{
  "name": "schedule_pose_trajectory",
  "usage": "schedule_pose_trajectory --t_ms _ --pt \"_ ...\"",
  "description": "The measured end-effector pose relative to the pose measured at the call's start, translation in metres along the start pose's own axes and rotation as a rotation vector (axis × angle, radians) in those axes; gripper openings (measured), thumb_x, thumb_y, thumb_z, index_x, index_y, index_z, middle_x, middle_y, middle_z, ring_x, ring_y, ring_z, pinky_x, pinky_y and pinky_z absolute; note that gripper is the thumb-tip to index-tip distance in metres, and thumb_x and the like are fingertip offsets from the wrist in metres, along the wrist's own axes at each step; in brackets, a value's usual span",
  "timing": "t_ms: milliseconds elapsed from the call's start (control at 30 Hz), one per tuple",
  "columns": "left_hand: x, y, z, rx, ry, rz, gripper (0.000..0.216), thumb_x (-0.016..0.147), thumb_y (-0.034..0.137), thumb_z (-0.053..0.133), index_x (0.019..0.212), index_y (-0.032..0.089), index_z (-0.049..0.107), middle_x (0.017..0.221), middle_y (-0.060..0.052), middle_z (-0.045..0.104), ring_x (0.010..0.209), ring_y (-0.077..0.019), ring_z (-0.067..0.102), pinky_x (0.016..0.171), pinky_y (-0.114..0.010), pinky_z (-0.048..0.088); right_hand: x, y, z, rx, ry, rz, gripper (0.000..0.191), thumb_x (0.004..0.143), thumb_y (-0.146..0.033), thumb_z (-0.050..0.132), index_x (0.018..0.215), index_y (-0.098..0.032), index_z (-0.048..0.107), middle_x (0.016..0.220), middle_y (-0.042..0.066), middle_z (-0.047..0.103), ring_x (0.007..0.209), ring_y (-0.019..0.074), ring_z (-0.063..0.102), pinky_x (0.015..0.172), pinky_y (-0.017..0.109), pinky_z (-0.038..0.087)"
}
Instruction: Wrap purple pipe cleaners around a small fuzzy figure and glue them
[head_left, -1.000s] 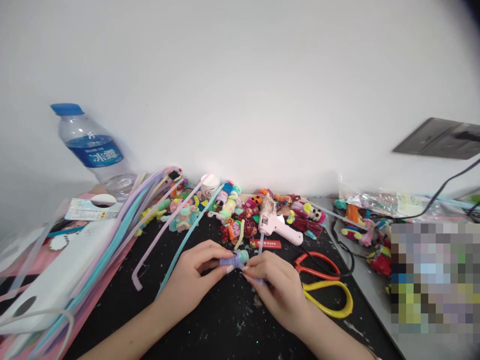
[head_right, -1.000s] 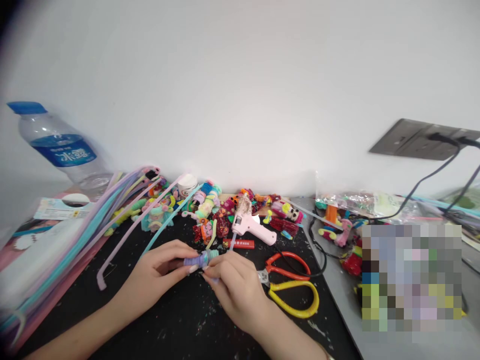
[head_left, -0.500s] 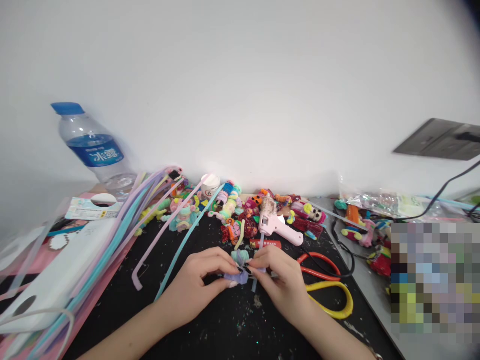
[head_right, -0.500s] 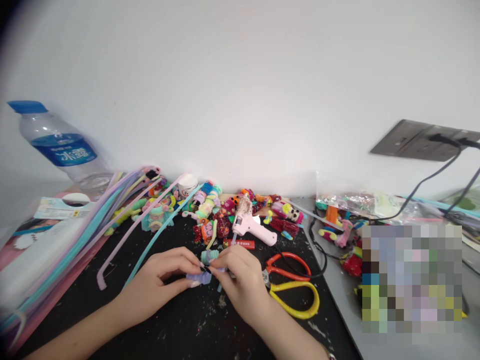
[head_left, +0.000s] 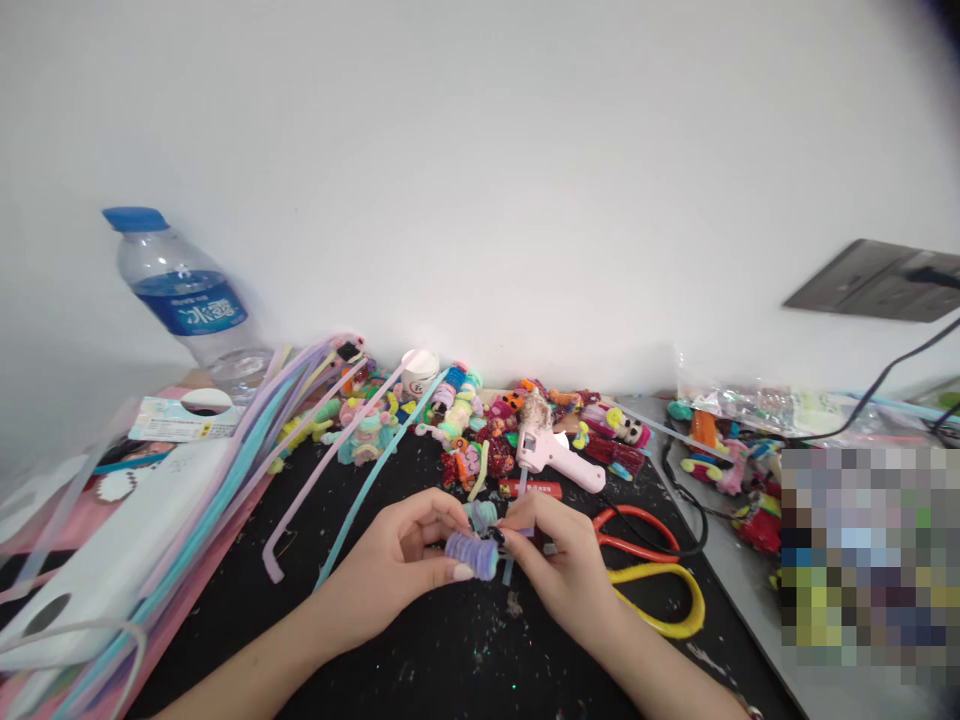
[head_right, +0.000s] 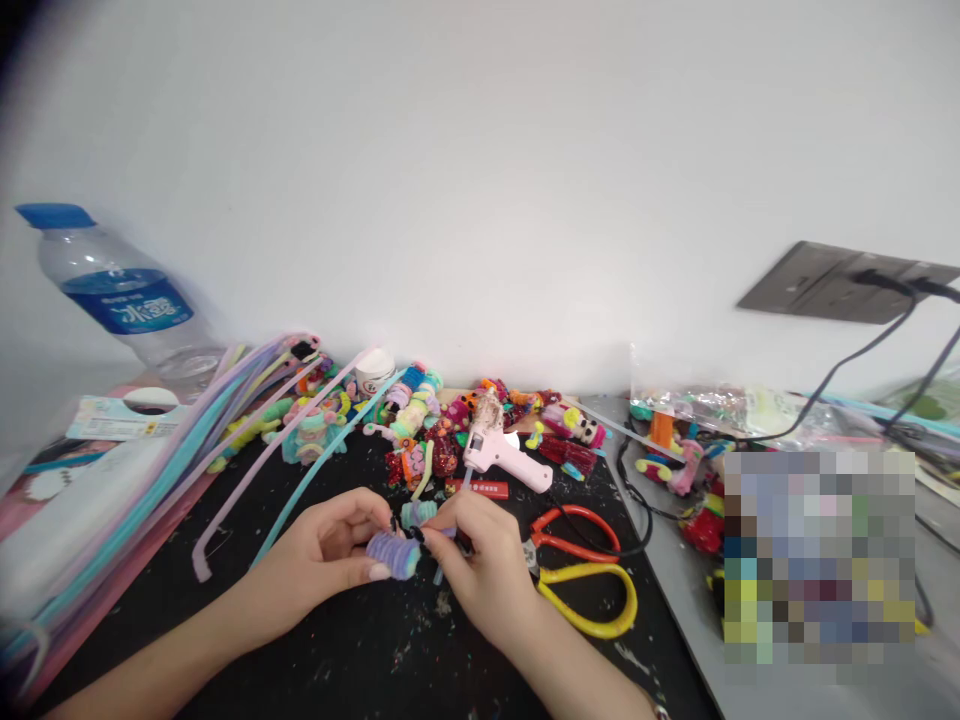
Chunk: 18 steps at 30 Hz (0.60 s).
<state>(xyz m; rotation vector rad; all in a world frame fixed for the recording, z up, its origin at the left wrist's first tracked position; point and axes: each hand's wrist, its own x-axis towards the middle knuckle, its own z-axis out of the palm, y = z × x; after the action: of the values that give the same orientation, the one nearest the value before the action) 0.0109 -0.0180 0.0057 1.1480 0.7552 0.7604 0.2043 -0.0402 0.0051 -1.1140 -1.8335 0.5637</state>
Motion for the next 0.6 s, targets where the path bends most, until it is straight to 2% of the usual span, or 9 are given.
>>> schedule_pose_trajectory --t_ms 133,333,600 --pt "-0.0004 0.0003 -0.0007 -0.135 0.014 -0.041 0.022 0.068 0.014 0.073 0.087 0.019 0.063 0.082 0.001 0.061 0.079 -0.0116 0.058 0.074 -0.023 0.048 -0.0004 -0.0048 -0.0007 -0.044 -0.054 0.009 0.017 0.088 -0.017 0.050 0.074 -0.019 0.059 0.065 0.001 0.059 0.057 0.0135 0.054 0.052 0.023 0.043" --pt "-0.0005 0.0007 -0.0019 -0.446 0.079 -0.171 0.023 0.073 0.021 0.072 0.096 0.022 0.066 0.092 0.000 0.064 0.085 -0.0112 0.060 0.079 -0.025 0.051 -0.0009 -0.0069 -0.0012 -0.078 -0.101 -0.074 0.020 0.090 -0.012 0.042 0.095 -0.018 0.060 0.076 0.004 0.064 0.065 0.0150 0.059 0.059 0.025 0.047" --pt "0.0016 -0.0023 0.0002 -0.510 0.136 -0.231 0.020 0.078 0.023 0.068 0.098 0.018 0.068 0.088 -0.003 0.068 0.076 -0.0090 0.061 0.078 -0.023 0.051 -0.0047 -0.0049 0.0011 -0.139 -0.137 -0.113 0.019 0.090 -0.012 0.042 0.099 -0.017 0.058 0.075 0.005 0.064 0.063 0.0155 0.060 0.057 0.025 0.046"
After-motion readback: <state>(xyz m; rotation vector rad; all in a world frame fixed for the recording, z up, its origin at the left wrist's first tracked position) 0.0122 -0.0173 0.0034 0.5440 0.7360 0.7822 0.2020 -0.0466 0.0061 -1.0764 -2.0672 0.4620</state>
